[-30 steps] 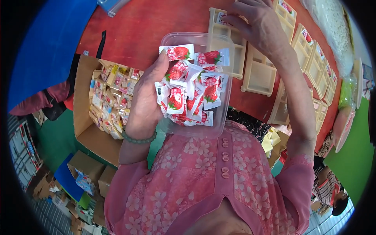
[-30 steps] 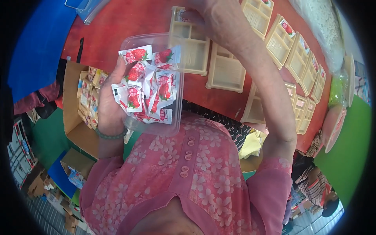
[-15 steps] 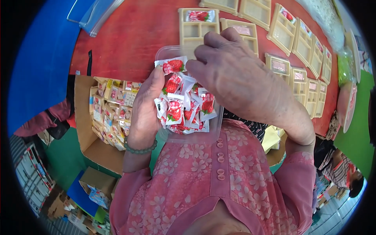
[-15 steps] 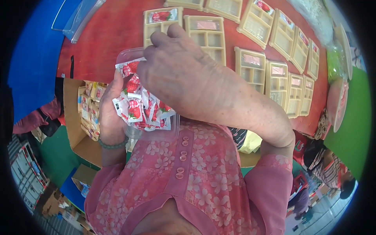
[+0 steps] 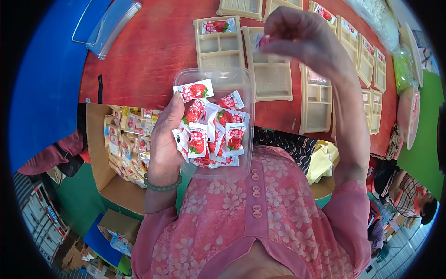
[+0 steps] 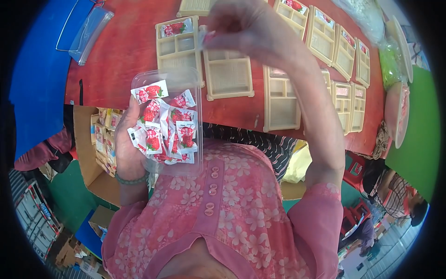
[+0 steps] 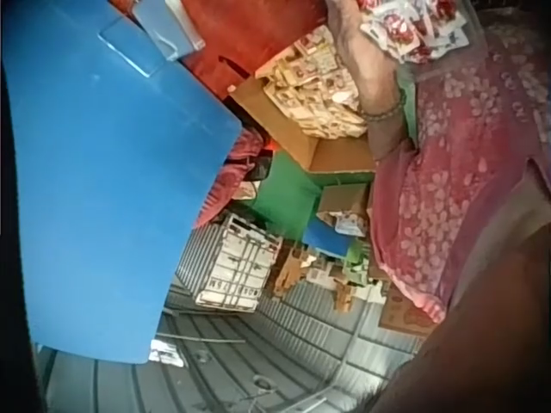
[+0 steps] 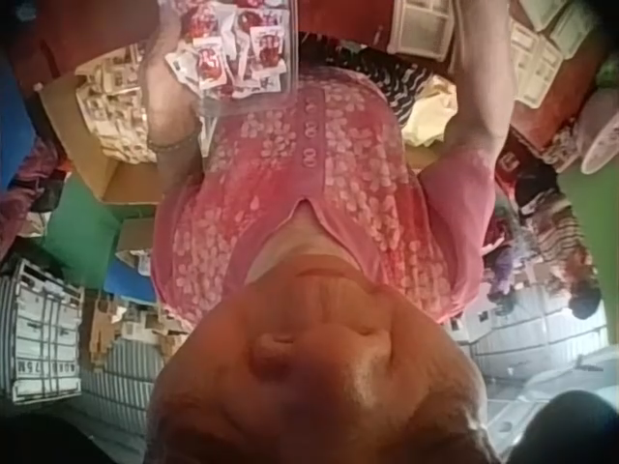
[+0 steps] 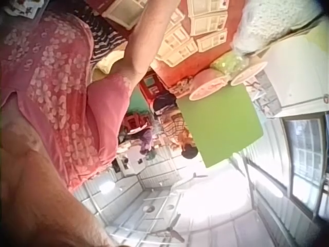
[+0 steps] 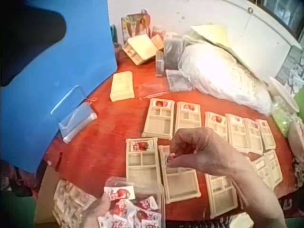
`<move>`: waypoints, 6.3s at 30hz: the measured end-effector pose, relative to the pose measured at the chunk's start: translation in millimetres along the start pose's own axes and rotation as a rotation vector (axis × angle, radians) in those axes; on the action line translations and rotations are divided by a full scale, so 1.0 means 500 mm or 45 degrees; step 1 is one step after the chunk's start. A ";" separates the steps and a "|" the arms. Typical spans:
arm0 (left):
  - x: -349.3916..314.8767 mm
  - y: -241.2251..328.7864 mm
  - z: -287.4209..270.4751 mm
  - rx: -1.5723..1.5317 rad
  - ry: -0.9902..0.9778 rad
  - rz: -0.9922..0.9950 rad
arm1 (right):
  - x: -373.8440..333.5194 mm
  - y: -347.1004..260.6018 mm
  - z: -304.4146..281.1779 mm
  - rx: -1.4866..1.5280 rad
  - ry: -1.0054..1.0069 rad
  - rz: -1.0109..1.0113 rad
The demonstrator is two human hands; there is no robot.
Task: The person is manually placing small pink packets and white rectangular items into specific compartments of yellow plastic trays.
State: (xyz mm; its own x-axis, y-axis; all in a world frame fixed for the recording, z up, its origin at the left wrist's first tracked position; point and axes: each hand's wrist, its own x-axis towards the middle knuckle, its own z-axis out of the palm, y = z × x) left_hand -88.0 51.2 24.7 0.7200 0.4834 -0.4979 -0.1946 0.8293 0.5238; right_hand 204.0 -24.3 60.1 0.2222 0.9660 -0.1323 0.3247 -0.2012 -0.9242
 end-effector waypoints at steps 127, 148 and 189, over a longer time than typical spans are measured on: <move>0.066 -0.092 0.081 0.531 -0.759 -0.501 | -0.267 -0.038 0.009 -0.725 0.519 -0.287; 0.063 -0.118 0.068 0.744 -0.670 -0.279 | -0.221 0.140 -0.114 -0.561 0.220 0.018; 0.049 -0.151 0.110 0.569 -0.673 -0.464 | -0.440 0.054 -0.057 -0.091 0.804 0.127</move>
State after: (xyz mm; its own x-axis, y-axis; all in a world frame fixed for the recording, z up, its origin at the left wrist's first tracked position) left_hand -19.0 -15.0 11.0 0.9306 -0.0884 -0.3552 0.3208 0.6643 0.6752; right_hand 190.1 -246.8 74.3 0.7459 0.6648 0.0400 0.3302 -0.3170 -0.8891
